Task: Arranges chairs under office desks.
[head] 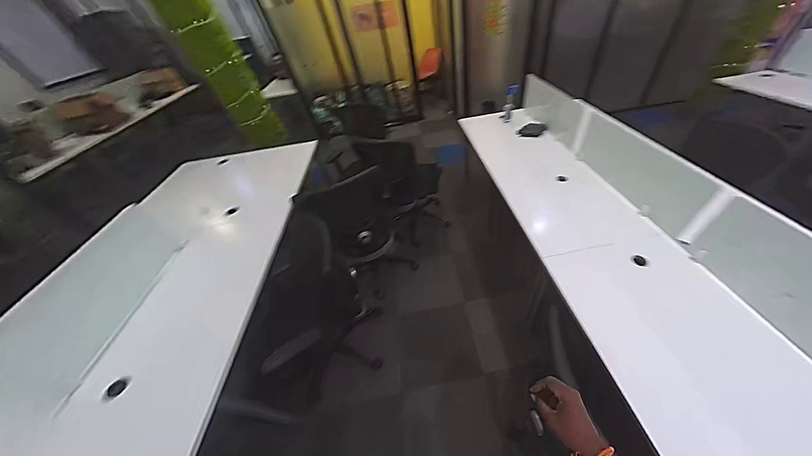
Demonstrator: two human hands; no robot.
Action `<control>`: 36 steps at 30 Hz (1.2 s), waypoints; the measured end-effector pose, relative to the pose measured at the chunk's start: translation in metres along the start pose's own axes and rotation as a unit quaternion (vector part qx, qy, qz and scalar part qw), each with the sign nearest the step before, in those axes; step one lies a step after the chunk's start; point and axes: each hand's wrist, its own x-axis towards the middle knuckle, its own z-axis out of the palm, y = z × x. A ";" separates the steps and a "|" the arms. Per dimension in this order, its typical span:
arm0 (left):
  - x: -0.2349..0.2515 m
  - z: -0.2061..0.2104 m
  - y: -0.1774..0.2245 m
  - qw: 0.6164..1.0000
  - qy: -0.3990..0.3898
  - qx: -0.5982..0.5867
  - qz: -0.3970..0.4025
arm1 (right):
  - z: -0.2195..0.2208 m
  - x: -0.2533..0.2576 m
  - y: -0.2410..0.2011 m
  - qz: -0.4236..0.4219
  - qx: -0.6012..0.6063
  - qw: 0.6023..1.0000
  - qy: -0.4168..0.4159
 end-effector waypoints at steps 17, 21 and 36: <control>-0.036 -0.133 -0.113 0.958 0.279 -0.069 0.019 | 0.274 0.051 -0.131 -0.122 -0.089 0.914 -0.376; -0.089 -0.163 -0.174 0.941 0.336 0.021 -0.014 | 0.323 0.065 -0.170 -0.199 -0.119 0.850 -0.473; -0.150 -0.065 -0.199 0.831 0.212 -0.207 -0.471 | 0.480 0.033 -0.325 -0.493 -0.150 0.566 -0.644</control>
